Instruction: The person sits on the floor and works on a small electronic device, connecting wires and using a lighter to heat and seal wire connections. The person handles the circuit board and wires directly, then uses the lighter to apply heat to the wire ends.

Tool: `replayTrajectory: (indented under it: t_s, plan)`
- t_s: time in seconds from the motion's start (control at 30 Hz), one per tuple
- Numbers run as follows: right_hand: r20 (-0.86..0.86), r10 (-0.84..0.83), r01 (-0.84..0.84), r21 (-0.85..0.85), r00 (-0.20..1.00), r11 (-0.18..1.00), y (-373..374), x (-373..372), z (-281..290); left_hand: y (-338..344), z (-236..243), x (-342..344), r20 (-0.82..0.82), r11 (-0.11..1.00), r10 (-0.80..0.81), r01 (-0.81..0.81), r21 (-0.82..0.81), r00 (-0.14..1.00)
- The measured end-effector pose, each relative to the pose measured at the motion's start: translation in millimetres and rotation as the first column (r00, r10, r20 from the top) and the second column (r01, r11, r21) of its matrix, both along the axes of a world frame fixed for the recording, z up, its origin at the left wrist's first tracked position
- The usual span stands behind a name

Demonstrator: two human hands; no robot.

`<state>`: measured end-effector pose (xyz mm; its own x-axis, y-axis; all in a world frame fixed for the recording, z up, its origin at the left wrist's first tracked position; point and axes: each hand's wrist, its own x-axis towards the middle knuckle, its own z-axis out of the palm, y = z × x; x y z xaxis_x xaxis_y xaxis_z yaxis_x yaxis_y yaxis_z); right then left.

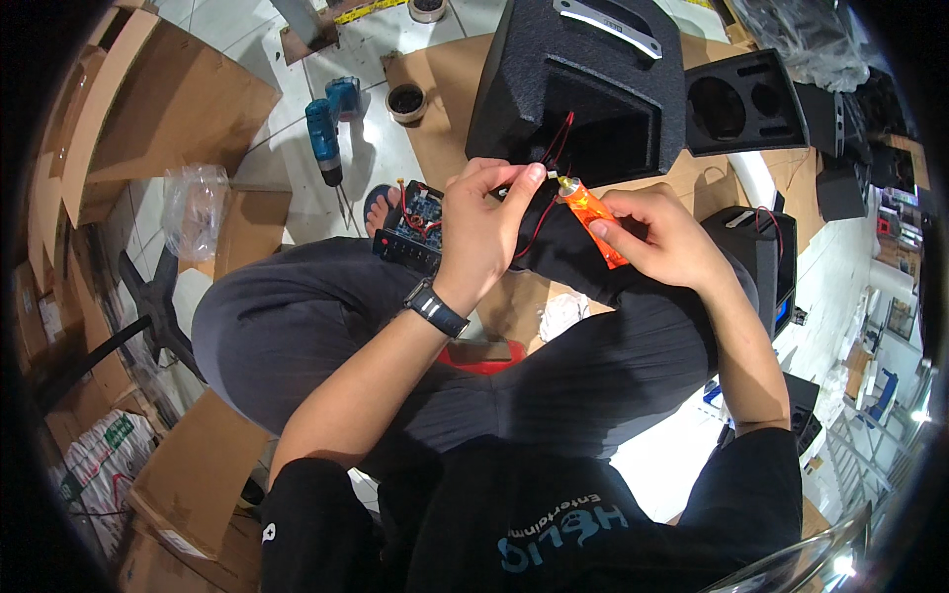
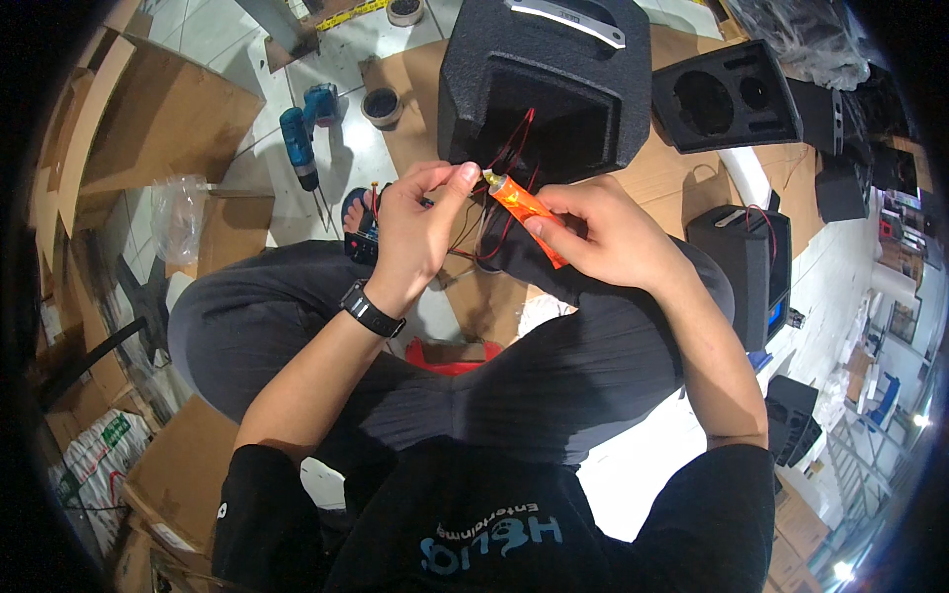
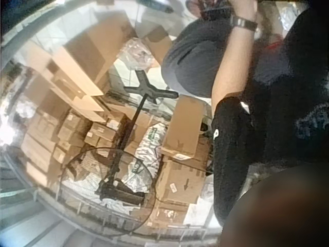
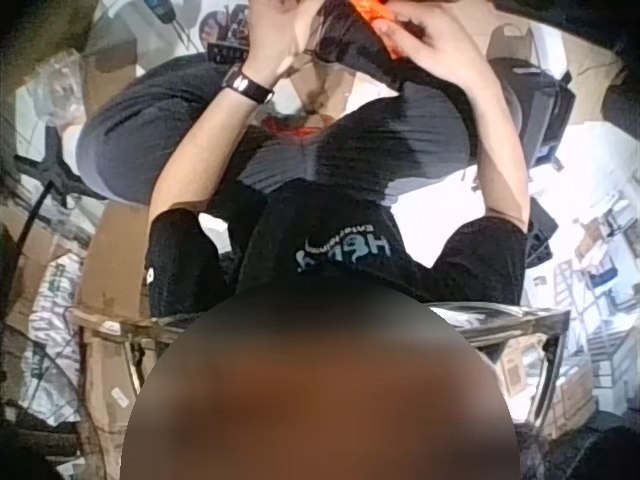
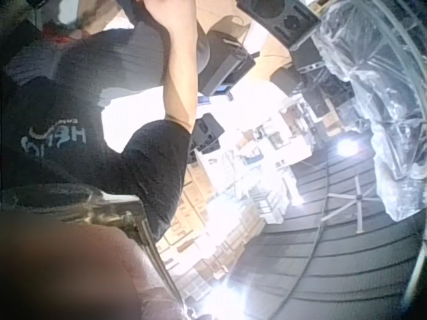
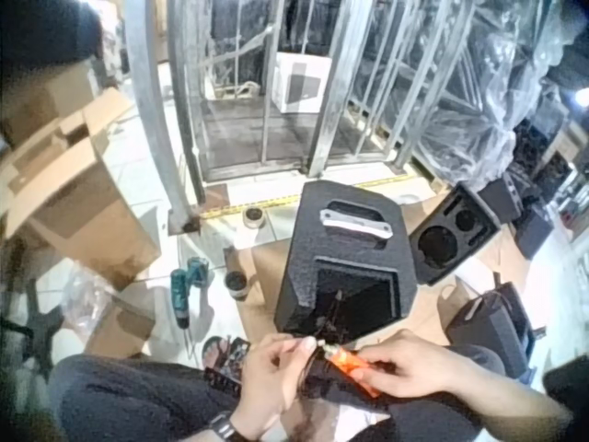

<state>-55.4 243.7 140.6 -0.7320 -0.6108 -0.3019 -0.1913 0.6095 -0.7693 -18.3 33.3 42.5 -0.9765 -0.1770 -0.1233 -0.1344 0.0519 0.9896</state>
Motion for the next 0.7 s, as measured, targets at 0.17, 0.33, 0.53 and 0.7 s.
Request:
replayTrajectory:
  t_s: [0.17,0.33,0.53,0.7]
  plan:
    - [-0.032,0.0,-0.002,-0.07,0.999,0.998,2.7,0.4,-1.4,-2.9,-0.1,-0.6,0.059,0.998,-0.052,0.051,0.027,0.997]
    - [0.013,-0.013,0.014,-0.069,1.0,0.998,2.3,2.3,-2.9,-0.7,0.3,-1.6,-0.026,1.0,0.01,-0.011,-0.019,1.0]
    - [-0.032,-0.023,0.02,-0.089,0.999,0.996,2.4,2.2,-4.2,-1.3,-1.0,-1.4,-0.042,0.999,0.042,-0.042,-0.015,0.998]
    - [-0.009,-0.024,0.023,-0.094,1.0,0.995,1.9,2.4,-7.0,-2.5,0.6,-1.2,-0.033,0.999,0.036,-0.036,0.006,0.999]
